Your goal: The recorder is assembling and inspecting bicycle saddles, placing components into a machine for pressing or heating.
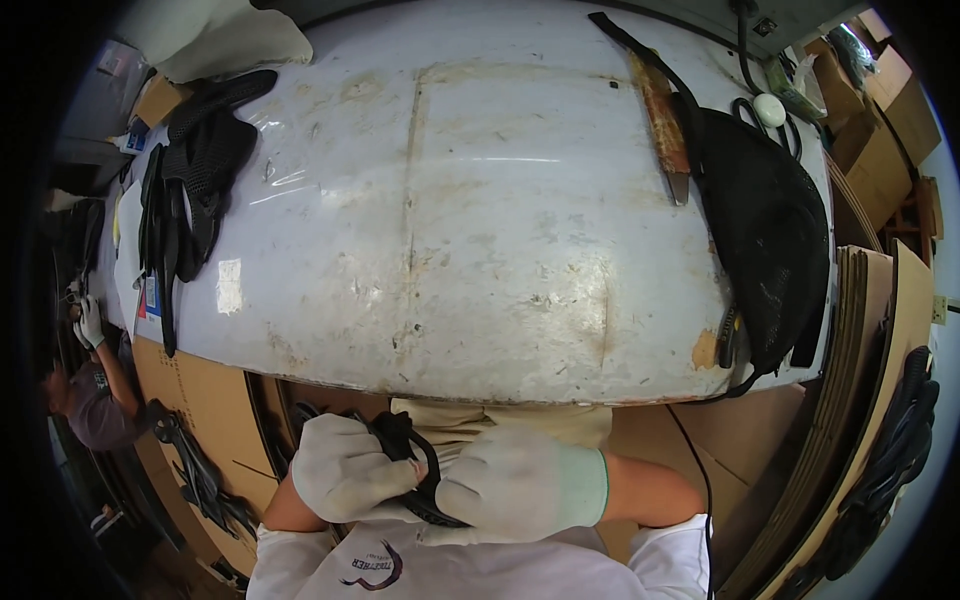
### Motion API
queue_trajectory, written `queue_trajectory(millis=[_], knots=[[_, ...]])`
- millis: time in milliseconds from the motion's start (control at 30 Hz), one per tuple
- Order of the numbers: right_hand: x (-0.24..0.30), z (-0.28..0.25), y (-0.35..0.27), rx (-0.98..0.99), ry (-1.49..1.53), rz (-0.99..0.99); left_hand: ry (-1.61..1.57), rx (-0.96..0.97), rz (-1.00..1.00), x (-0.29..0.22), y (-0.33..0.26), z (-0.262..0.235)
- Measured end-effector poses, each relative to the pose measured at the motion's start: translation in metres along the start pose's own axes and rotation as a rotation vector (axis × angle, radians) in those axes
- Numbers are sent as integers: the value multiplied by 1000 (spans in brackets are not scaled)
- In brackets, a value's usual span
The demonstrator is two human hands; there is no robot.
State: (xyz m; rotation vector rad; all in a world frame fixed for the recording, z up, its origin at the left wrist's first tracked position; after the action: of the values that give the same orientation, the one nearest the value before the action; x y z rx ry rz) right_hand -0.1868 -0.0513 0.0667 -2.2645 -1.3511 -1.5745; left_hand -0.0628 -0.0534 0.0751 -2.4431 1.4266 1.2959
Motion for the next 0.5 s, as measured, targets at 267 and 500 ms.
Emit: queue_trajectory(millis=[267, 500], knots=[[-4, -4, -3, -194, -119, 22, 285, -59, -10, -20, 10, -5], [-10, 0, 1, -86, -114, 51, 356, -12, 0, -23, 15, -5]])
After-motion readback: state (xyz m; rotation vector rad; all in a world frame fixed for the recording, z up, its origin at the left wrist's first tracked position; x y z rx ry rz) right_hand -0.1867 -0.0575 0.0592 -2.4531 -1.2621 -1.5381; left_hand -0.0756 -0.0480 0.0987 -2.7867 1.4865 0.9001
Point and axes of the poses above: each hand's wrist, its own y-axis towards the middle knuckle, its own z-axis out of the palm, x = y × z, the point moved 9 cm from there along y, towards the middle knuckle, and after that the axes turned 1 degree about x, right-handed, at the moved point
